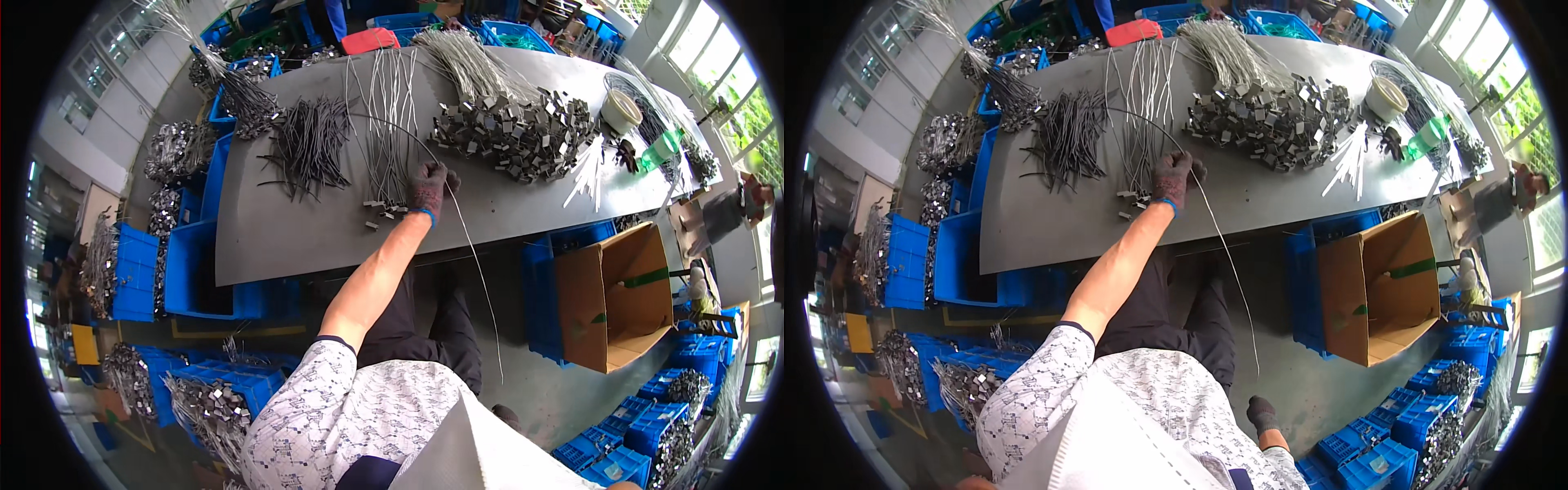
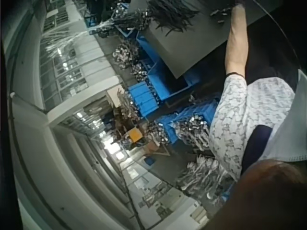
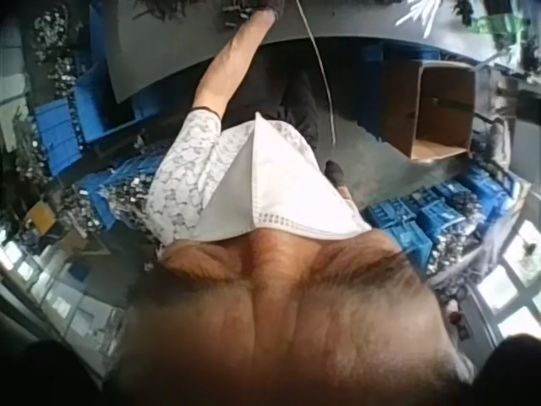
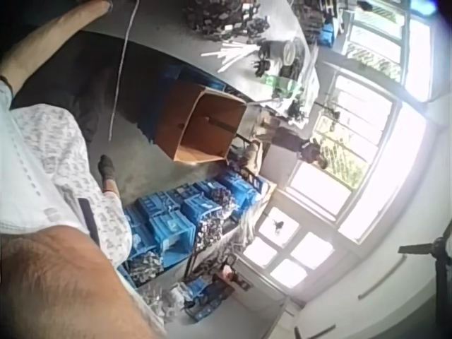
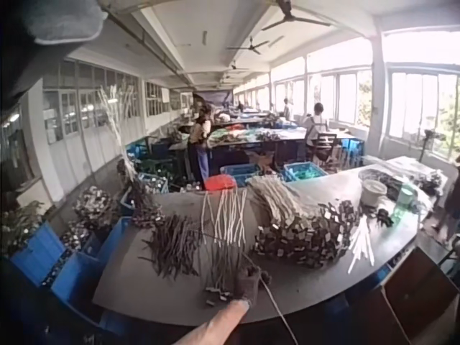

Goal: Sorting and grouping electronic wire harnesses by length and connector type at a manual assembly station.

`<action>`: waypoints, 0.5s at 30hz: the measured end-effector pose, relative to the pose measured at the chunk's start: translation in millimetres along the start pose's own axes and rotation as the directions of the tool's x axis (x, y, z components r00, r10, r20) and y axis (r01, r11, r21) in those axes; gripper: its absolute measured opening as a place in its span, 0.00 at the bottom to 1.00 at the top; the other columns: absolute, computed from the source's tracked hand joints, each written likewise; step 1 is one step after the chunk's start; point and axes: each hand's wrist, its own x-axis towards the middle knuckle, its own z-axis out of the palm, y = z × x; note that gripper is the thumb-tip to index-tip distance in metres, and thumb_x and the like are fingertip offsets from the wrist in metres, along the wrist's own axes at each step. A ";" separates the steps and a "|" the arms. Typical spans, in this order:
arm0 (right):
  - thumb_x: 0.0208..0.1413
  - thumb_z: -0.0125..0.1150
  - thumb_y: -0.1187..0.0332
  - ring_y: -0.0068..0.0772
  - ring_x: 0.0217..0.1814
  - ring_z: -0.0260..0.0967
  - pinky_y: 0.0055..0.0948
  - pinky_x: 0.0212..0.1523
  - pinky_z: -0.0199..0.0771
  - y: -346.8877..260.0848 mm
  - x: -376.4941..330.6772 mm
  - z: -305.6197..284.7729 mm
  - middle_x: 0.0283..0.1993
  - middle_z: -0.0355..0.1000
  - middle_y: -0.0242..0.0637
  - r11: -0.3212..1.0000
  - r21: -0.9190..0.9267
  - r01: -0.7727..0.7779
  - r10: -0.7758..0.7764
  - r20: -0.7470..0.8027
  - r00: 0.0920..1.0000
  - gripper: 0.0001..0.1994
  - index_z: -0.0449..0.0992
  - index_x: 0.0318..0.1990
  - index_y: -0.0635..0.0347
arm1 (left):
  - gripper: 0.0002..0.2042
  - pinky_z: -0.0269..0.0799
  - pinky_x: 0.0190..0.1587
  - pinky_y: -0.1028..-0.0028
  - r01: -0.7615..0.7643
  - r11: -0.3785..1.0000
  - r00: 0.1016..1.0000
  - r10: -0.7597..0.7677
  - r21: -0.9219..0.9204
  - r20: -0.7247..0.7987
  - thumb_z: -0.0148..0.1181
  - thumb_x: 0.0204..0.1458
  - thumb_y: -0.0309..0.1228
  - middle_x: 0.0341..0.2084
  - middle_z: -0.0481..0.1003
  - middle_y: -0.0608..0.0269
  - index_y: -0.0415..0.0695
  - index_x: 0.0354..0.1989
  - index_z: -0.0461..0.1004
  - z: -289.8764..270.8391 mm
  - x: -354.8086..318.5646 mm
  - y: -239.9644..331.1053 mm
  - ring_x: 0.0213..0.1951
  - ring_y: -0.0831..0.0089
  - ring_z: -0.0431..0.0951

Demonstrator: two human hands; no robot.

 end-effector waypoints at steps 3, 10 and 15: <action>0.55 0.53 0.67 0.51 0.58 0.73 0.45 0.56 0.73 10.4 4.9 20.8 0.53 0.76 0.49 0.904 0.317 -0.286 0.277 0.073 0.958 0.16 0.79 0.51 0.52 | 0.09 0.80 0.31 0.70 0.287 0.940 0.944 -0.311 0.184 0.114 0.62 0.59 0.34 0.26 0.78 0.61 0.42 0.39 0.74 -24.5 -13.2 11.2 0.25 0.72 0.79; 0.61 0.50 0.64 0.50 0.56 0.74 0.47 0.54 0.73 7.3 2.0 -9.7 0.53 0.76 0.45 0.995 -0.079 0.066 -0.068 -0.026 0.997 0.16 0.79 0.52 0.49 | 0.08 0.73 0.28 0.79 0.233 0.938 0.951 -0.276 0.258 0.142 0.65 0.57 0.35 0.24 0.78 0.67 0.43 0.36 0.79 -37.4 -14.0 5.3 0.24 0.80 0.77; 0.62 0.59 0.62 0.57 0.47 0.75 0.43 0.42 0.75 -218.1 11.2 -217.0 0.43 0.77 0.52 0.769 0.252 0.588 -0.239 -0.739 0.629 0.12 0.78 0.46 0.59 | 0.13 0.69 0.30 0.76 0.211 0.869 0.939 -0.307 0.448 0.153 0.62 0.59 0.39 0.23 0.77 0.69 0.44 0.27 0.79 -35.5 -48.1 -22.8 0.26 0.81 0.74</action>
